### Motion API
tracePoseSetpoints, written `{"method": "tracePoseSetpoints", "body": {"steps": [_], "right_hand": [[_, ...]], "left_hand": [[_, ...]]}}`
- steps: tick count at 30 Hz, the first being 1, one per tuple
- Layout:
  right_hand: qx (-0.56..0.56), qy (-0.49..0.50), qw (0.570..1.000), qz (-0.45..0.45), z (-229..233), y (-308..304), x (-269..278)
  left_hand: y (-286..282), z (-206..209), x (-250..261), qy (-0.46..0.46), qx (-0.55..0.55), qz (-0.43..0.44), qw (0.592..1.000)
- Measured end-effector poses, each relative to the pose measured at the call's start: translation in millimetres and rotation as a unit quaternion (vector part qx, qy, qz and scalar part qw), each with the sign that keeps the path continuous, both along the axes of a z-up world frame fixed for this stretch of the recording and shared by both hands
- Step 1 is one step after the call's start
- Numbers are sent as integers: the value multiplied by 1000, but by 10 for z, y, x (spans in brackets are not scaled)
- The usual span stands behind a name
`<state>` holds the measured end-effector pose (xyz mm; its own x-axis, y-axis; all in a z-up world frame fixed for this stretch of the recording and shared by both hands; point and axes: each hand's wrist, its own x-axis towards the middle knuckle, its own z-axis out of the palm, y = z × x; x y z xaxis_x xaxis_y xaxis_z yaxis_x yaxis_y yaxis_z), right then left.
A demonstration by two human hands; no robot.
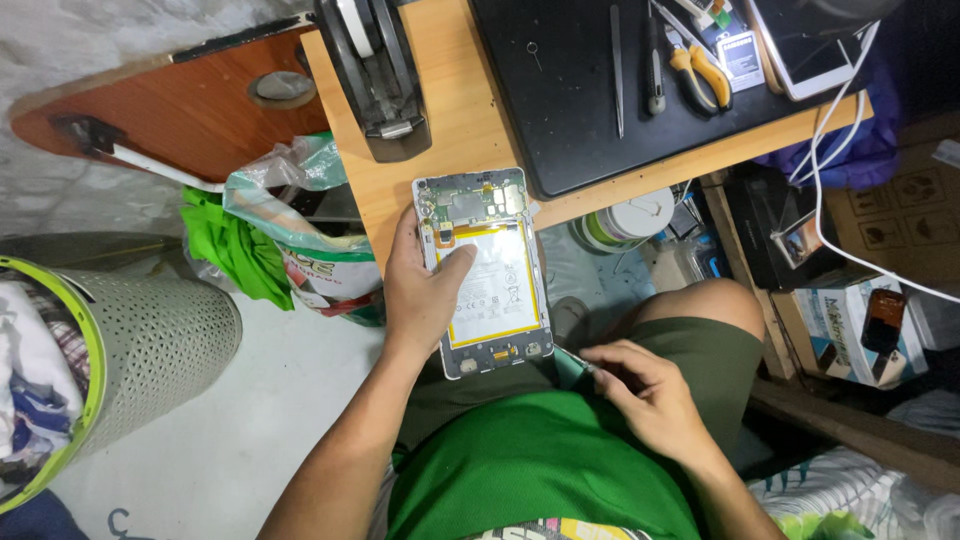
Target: The person uses a metal spudger to carefully pry and disconnect ribbon cables and components from the internal logic board of a disassembled smartphone. The person works on the top edge of the device, manipulating small connectors and flex cables while holding the phone steady with the other hand.
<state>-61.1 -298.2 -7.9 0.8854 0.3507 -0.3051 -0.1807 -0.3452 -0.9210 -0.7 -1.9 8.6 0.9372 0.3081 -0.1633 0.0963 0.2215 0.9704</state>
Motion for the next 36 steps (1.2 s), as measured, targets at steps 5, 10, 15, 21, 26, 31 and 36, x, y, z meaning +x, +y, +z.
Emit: {"method": "tracePoseSetpoints", "body": {"steps": [5,10,15,21,26,31,36], "right_hand": [[16,-27,999,22,63,-10,82],[126,92,986,-56,113,-91,184],[40,-112,993,-2,519,281,565],[-81,-394,914,56,1061,738,1140],[-126,-411,902,31,1188,1034,1422],[-84,-430,898,37,1149,1157,1465],[-81,-440,893,53,1117,1199,1381]], "left_hand": [[-2,-15,13,-19,8,0,1000],[7,-65,-3,6,7,-2,1000],[4,-6,24,-42,71,5,997],[0,64,-13,-18,72,10,997],[5,117,-12,2,94,18,995],[21,121,7,3,119,15,993],[17,102,6,-12,111,21,994]]}}
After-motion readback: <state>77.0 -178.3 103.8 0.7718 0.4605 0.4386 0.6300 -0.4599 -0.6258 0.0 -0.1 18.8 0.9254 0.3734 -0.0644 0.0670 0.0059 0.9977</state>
